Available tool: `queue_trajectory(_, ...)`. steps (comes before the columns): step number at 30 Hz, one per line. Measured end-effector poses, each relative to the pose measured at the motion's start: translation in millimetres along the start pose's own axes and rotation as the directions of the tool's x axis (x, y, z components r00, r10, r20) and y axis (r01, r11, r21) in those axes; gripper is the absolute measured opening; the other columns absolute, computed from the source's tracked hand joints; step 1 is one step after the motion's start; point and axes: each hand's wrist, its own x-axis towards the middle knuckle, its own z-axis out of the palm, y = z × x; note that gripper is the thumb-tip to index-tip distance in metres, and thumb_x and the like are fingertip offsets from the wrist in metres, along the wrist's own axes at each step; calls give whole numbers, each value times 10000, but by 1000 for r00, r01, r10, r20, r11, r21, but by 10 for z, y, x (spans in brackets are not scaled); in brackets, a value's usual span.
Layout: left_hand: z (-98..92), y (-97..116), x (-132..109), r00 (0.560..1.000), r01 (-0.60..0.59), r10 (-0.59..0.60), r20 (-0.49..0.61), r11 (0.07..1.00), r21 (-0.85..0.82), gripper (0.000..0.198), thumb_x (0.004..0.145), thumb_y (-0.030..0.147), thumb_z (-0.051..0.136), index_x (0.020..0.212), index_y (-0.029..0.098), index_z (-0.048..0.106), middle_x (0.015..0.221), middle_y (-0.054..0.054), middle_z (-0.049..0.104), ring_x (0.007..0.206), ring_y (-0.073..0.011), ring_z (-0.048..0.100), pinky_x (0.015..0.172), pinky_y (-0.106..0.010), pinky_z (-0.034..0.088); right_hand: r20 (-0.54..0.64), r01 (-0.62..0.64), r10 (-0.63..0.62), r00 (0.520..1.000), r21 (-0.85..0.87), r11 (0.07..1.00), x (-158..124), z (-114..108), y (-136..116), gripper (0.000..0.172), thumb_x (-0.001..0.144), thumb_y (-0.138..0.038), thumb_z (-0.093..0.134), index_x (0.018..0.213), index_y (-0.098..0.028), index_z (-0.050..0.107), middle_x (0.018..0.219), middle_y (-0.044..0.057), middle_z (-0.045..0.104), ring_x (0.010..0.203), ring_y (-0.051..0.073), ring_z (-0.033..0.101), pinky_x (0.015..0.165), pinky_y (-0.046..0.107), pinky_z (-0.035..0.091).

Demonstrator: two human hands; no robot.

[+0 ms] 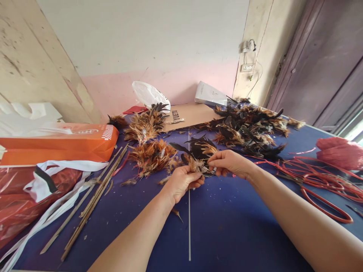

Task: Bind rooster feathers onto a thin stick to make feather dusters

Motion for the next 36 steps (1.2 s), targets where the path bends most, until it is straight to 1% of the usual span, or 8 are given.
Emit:
queue_trajectory(3,-16,5,6,998,4,-2,58,1000,-25,109,654,167,679,727,106,626,671,-50,641,540,-77,592,504,-140,477,-43,54,-55,998,-16,998,3,-77,26,242,648,-248,637,866,-148,609,758,36,649,491,69,544,390,155,388)
queue_trajectory(8,-27,2,0,993,2,4,118,999,-49,111,668,159,669,754,100,631,678,-55,637,549,-75,589,510,-137,472,189,160,-149,971,-43,986,-37,49,-7,543,602,-150,635,1129,-214,525,1015,39,616,713,115,588,514,183,459)
queue_trajectory(10,-36,2,0,993,-4,10,121,999,-50,118,670,157,666,769,101,633,677,-54,637,552,-76,589,513,-138,474,234,187,-166,958,-72,980,-39,115,-16,453,623,-168,615,1073,-195,567,877,18,644,681,108,577,514,181,445)
queue_trajectory(13,-52,5,7,994,-6,10,109,999,-44,127,670,151,665,785,107,633,685,-51,641,557,-78,594,514,-141,482,138,188,-172,975,-109,976,-7,146,4,142,681,-244,583,756,-136,637,601,-8,602,542,75,526,469,165,396)
queue_trajectory(15,-63,11,13,996,-1,4,91,999,-35,123,676,147,658,789,107,631,697,-53,645,562,-81,599,514,-143,489,70,130,-126,990,-55,990,22,118,33,164,692,-285,593,648,-127,602,516,-12,567,474,61,494,430,159,366)
queue_trajectory(23,-85,-7,43,998,6,-3,59,999,-37,89,689,138,642,764,94,622,724,-71,650,581,-86,605,522,-143,494,80,-78,50,996,406,910,71,21,99,183,648,-247,668,679,-140,524,513,-26,552,436,58,491,399,162,375)
queue_trajectory(30,-65,-10,49,1000,11,-9,16,995,-104,56,687,94,633,743,92,633,658,-61,645,551,-80,600,521,-135,492,71,-53,27,997,405,913,82,82,109,218,623,-243,693,675,-151,503,434,-62,486,392,51,457,354,146,321)
queue_trajectory(36,-80,18,50,999,-21,14,-43,987,-159,42,699,73,611,666,78,635,673,-64,648,553,-66,591,524,-123,494,-11,-76,89,996,437,896,118,-16,144,178,621,-194,687,701,-145,535,594,-15,584,483,72,536,383,155,390)
